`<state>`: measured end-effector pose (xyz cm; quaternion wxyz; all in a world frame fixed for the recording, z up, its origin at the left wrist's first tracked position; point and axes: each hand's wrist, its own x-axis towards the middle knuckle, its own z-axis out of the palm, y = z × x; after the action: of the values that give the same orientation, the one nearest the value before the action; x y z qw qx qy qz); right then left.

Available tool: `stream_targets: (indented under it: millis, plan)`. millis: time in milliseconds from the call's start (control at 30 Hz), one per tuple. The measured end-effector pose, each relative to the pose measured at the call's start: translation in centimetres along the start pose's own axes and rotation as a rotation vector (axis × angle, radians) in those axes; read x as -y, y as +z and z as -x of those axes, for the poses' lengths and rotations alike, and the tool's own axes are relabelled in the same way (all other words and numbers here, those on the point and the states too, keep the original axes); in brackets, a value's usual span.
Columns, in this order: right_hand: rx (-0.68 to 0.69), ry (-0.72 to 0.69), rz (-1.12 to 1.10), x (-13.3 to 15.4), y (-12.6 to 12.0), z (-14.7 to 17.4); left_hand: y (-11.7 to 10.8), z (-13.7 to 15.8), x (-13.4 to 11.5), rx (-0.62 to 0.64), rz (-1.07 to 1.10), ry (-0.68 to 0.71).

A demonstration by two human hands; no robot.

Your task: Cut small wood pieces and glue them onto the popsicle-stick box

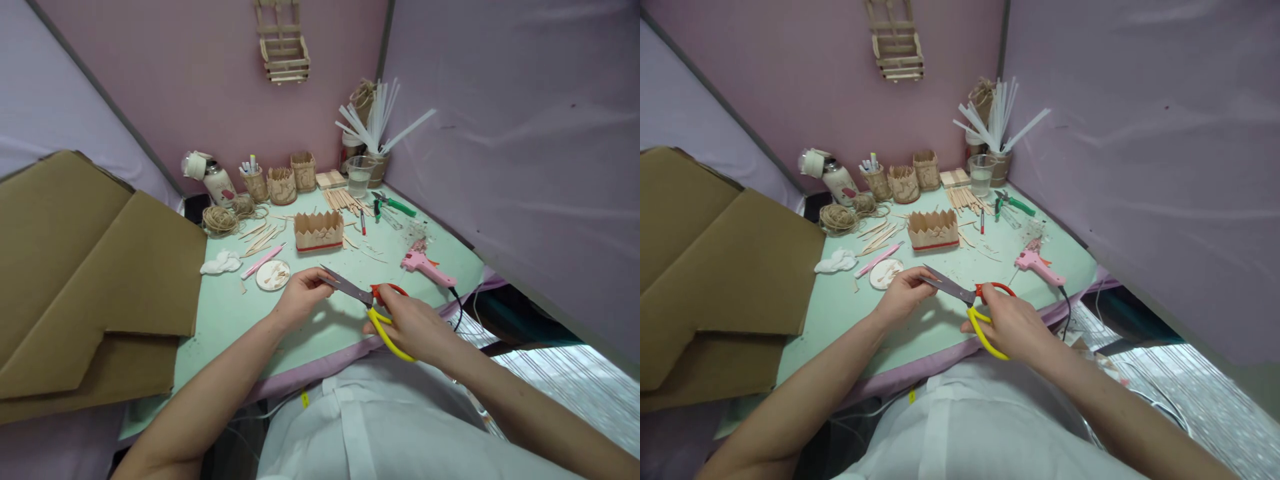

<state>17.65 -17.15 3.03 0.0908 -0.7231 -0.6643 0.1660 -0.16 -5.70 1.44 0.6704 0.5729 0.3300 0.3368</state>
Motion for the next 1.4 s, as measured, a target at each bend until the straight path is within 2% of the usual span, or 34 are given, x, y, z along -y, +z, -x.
stream_targets:
  millis: [467, 733, 833, 1000, 1200, 1400]
  plan:
    - [-0.010, -0.009, 0.103, -0.1, 0.1, 0.1, 0.0, 0.0, 0.1, 0.006, 0.005, -0.002]
    - [-0.018, -0.021, 0.052, -0.6, 0.8, 0.1, -0.2, -0.3, 0.8, 0.058, 0.026, -0.026]
    - [-0.004, -0.022, -0.052, -0.7, 0.8, 0.1, -0.2, -0.3, 0.9, 0.067, 0.055, -0.056]
    - [0.056, -0.049, -0.430, -0.9, 0.8, -0.5, 0.1, -0.1, 0.5, 0.083, 0.109, -0.125]
    - [-0.238, -0.076, -0.787, 0.6, 1.0, -2.0, 0.4, 0.2, 0.1, 0.208, 0.116, -0.258]
    - [-0.252, -0.187, -0.851, 1.9, 1.8, -2.5, 0.4, 0.4, 0.4, 0.278, 0.096, -0.336]
